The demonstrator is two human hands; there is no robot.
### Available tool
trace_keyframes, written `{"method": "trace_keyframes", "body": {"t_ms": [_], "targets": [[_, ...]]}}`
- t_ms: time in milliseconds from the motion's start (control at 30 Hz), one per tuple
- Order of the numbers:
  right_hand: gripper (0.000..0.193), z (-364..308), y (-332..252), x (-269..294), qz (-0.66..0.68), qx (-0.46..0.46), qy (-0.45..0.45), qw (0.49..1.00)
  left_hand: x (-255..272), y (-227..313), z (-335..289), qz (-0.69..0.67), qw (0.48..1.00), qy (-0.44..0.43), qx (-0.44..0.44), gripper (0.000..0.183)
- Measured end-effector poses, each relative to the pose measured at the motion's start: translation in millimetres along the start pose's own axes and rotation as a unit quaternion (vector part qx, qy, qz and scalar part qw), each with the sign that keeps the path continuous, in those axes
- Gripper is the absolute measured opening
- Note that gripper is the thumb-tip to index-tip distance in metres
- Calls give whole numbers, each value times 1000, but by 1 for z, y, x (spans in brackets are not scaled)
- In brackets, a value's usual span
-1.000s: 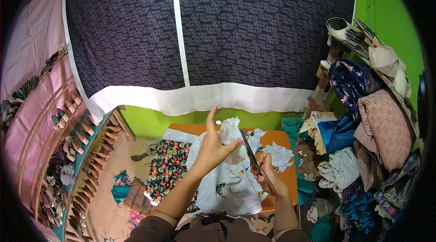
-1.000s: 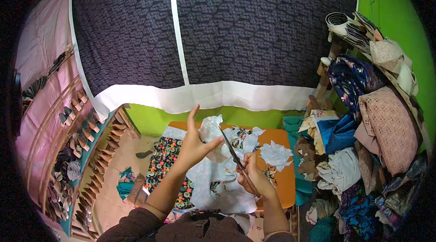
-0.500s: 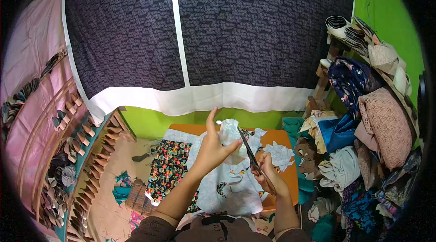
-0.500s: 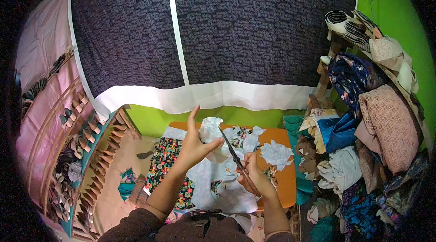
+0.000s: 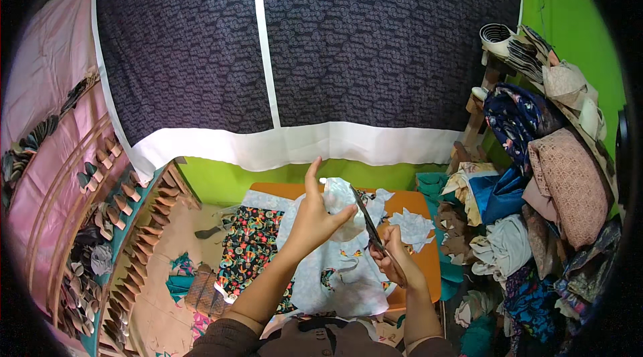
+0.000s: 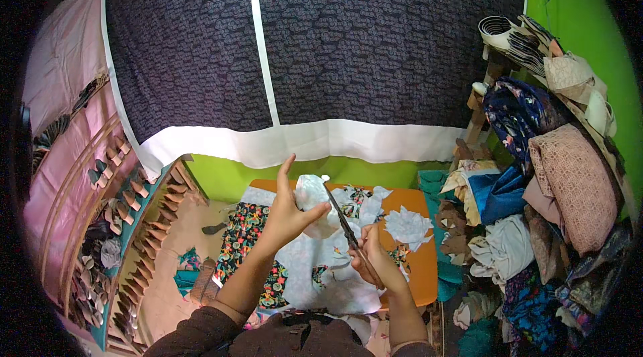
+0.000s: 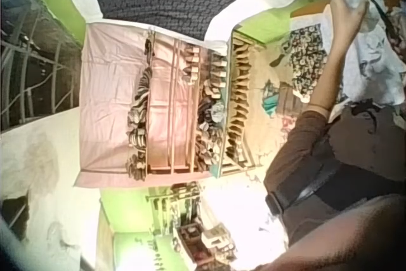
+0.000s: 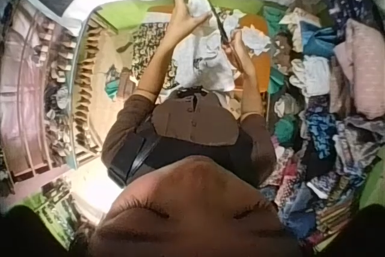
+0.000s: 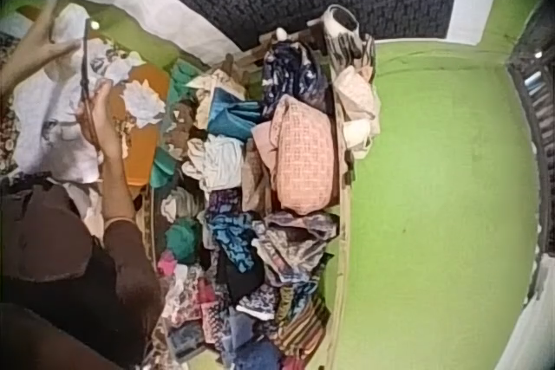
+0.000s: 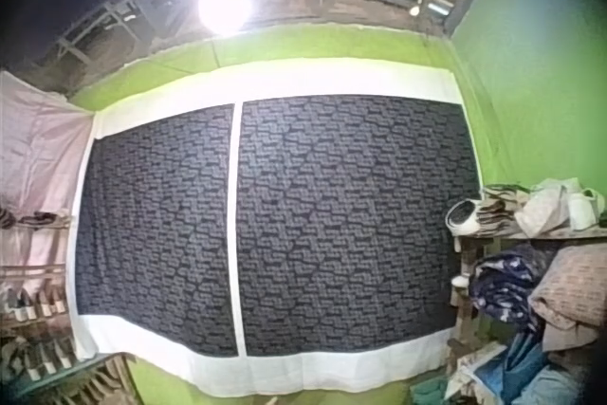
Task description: Cutting patterns out of floral fabric using scissors.
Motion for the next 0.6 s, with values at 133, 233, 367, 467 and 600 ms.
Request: {"method": "trace_keyframes", "body": {"t_ms": [133, 233, 367, 467, 600], "targets": [[32, 6, 7, 3, -86, 13, -37, 996, -5, -6, 0, -18, 1000, -14, -8, 90], [33, 4, 1, -5, -64, 11, -19, 998, -2, -4, -2, -30, 999, -16, -4, 89], [27, 2, 14, 6, 61, -19, -26, 998, -4, -6, -2, -35, 999, -29, 26, 90], [22, 2, 7, -4, 82, -15, -40, 996, -3, -4, -2, -37, 999, -31, 26, 90], [17, 1, -13, -22, -146, 103, -44, 983, -2, 0, -2, -31, 999, -31, -2, 91]]}}
Point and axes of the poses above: each hand's wrist, its own z-axis towards the middle knuckle, its own x-axis out of the back of the hand, y = z × x, the point moved 6 cm from there along z, towards the middle knuckle, and after that the axes turned 4 degrees about z, right-handed, at the moved point
